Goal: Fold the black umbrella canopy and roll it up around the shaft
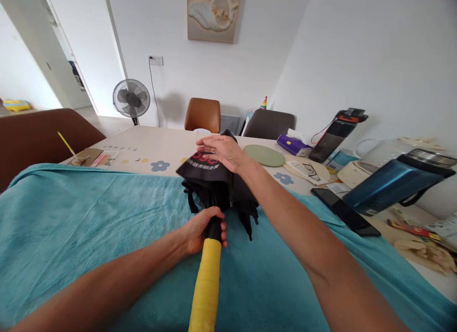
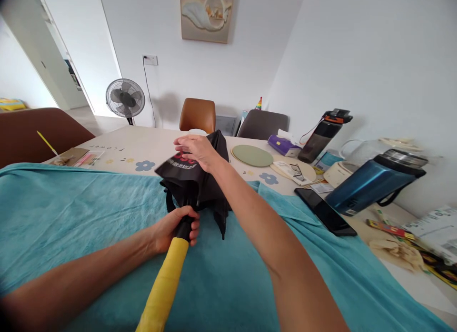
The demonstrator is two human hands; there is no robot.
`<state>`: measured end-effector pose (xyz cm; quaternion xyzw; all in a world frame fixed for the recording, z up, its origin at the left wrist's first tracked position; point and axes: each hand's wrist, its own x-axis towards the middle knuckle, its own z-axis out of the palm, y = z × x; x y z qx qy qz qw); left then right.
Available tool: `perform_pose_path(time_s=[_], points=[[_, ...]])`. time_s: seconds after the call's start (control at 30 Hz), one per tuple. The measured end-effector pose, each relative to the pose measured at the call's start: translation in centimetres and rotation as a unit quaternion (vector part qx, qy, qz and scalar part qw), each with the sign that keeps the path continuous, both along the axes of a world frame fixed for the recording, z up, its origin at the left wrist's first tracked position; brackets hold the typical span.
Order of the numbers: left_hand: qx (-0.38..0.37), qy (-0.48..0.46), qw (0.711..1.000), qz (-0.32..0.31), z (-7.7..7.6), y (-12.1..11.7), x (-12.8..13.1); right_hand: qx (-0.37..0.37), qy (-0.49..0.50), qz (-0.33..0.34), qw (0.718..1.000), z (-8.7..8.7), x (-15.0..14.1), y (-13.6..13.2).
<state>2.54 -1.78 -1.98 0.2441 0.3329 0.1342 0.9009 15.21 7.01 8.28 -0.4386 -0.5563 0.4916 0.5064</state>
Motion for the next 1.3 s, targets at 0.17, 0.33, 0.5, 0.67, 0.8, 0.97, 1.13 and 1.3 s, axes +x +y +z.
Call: perform_pose_path(time_s=[0.17,0.33,0.5,0.67,0.8,0.97,1.13,1.3], points=[[-0.018,-0.04,0.999,0.01,0.0,0.1,-0.1,0.171,-0.113,-0.181,0.962,-0.8,0.7,-3.6],[-0.017,-0.055,0.998,0.004,-0.1,0.3,-0.1,0.254,-0.275,-0.147,0.916,-4.3,3.9,-8.7],[-0.025,-0.068,0.997,-0.019,-0.1,0.4,-0.3,0.315,-0.359,-0.051,0.877,-8.5,4.6,-9.7],[-0.031,-0.079,0.996,-0.041,-0.3,0.5,-0.4,0.326,-0.364,-0.064,0.87,-9.8,4.7,-9.4],[-0.008,-0.061,0.997,-0.034,-0.4,0.4,-0.3,0.314,-0.357,-0.057,0.878,-10.0,4.9,-9.7],[0.001,-0.044,0.999,-0.019,-0.2,0.2,-0.2,0.315,-0.353,-0.055,0.879,-10.3,4.9,-9.6],[0.02,-0.038,0.999,-0.007,-0.2,0.0,0.0,0.314,-0.373,-0.053,0.871,-10.4,4.7,-9.6],[0.037,-0.042,0.998,-0.017,-0.4,0.0,0.0,0.317,-0.376,-0.062,0.868,-10.7,4.7,-9.5]])
